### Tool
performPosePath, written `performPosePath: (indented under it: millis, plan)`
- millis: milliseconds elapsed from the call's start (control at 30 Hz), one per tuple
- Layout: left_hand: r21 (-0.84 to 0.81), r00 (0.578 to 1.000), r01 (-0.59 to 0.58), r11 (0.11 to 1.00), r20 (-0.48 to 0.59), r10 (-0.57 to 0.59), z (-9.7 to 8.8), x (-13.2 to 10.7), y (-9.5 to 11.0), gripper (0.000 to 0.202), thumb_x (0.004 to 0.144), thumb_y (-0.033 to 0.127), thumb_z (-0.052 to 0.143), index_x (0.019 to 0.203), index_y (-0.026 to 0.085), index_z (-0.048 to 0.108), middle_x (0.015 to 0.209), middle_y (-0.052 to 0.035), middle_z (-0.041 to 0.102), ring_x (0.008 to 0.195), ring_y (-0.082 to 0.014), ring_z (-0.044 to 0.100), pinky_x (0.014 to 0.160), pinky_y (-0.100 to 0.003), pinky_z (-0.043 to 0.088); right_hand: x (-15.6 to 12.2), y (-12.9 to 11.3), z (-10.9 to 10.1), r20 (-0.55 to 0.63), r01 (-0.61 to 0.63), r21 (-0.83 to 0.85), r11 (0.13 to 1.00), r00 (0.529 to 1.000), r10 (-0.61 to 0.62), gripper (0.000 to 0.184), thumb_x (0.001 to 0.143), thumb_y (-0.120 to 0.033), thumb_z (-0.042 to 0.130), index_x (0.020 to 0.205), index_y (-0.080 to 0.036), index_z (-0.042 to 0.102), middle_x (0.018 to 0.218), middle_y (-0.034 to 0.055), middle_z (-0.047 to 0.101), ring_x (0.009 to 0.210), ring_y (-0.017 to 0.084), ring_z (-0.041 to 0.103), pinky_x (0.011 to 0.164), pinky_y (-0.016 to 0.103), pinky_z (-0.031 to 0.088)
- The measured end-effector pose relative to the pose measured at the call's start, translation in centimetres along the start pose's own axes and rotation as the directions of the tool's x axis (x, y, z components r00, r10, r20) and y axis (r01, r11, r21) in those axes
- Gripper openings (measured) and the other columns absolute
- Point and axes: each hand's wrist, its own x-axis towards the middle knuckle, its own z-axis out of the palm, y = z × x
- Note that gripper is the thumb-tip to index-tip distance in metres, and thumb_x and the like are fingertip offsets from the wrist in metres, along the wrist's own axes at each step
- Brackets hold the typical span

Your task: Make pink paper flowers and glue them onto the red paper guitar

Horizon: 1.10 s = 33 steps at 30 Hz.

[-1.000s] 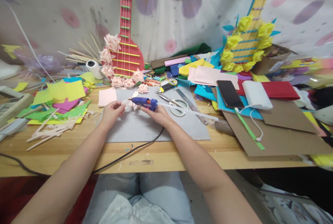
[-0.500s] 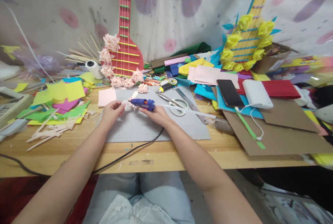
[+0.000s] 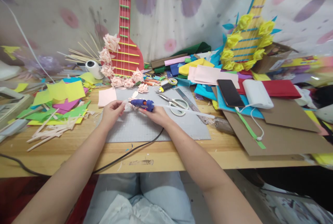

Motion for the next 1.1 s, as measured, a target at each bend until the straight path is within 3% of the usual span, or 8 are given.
performPosePath:
  millis: [200,333,733,1100]
  plan:
    - [-0.023,0.999,0.006,1.0,-0.046,-0.007,0.02,0.15,-0.08,0.024,0.061,0.038,0.068,0.067,0.016,0.06,0.049,0.0048,0.053,0.04,-0.0071,0.044,0.041,-0.019,0.032,0.27,0.34,-0.12,-0.063,-0.031,0.112,0.993,0.997,0.039,0.047,0.071,-0.059,0.06,0.087,-0.016,0.069,0.063,0.0016,0.062,0.05,0.011,0.049,0.047,0.023,0.037]
    - [-0.01,0.998,0.021,1.0,-0.058,-0.022,0.03,0.18,-0.02,0.021,0.062,0.035,0.066,0.066,0.016,0.059,0.048,0.0044,0.053,0.04,-0.0075,0.044,0.04,-0.02,0.032,0.27,0.36,-0.22,-0.03,-0.062,0.169,0.984,0.997,0.068,0.048,0.07,-0.06,0.061,0.088,-0.016,0.069,0.073,0.0036,0.067,0.046,0.008,0.047,0.046,0.022,0.038]
    - [-0.005,0.999,0.013,1.0,-0.04,-0.013,0.02,0.15,-0.13,0.021,0.062,0.036,0.065,0.066,0.017,0.059,0.049,0.0045,0.053,0.04,-0.0074,0.044,0.04,-0.02,0.031,0.08,-0.16,0.19,-0.054,0.024,0.122,0.992,0.998,-0.017,0.046,0.072,-0.057,0.06,0.092,-0.017,0.071,0.053,-0.002,0.052,0.056,0.012,0.049,0.052,0.023,0.037]
    - [-0.003,0.999,0.021,1.0,-0.032,-0.021,0.1,0.23,-0.25,0.019,0.062,0.035,0.065,0.066,0.017,0.059,0.049,0.0041,0.053,0.04,-0.0078,0.044,0.04,-0.02,0.031,0.14,-0.23,0.25,-0.024,0.048,0.091,0.995,0.999,-0.046,0.047,0.074,-0.056,0.058,0.095,-0.016,0.071,0.052,-0.0022,0.051,0.058,0.013,0.049,0.054,0.024,0.038]
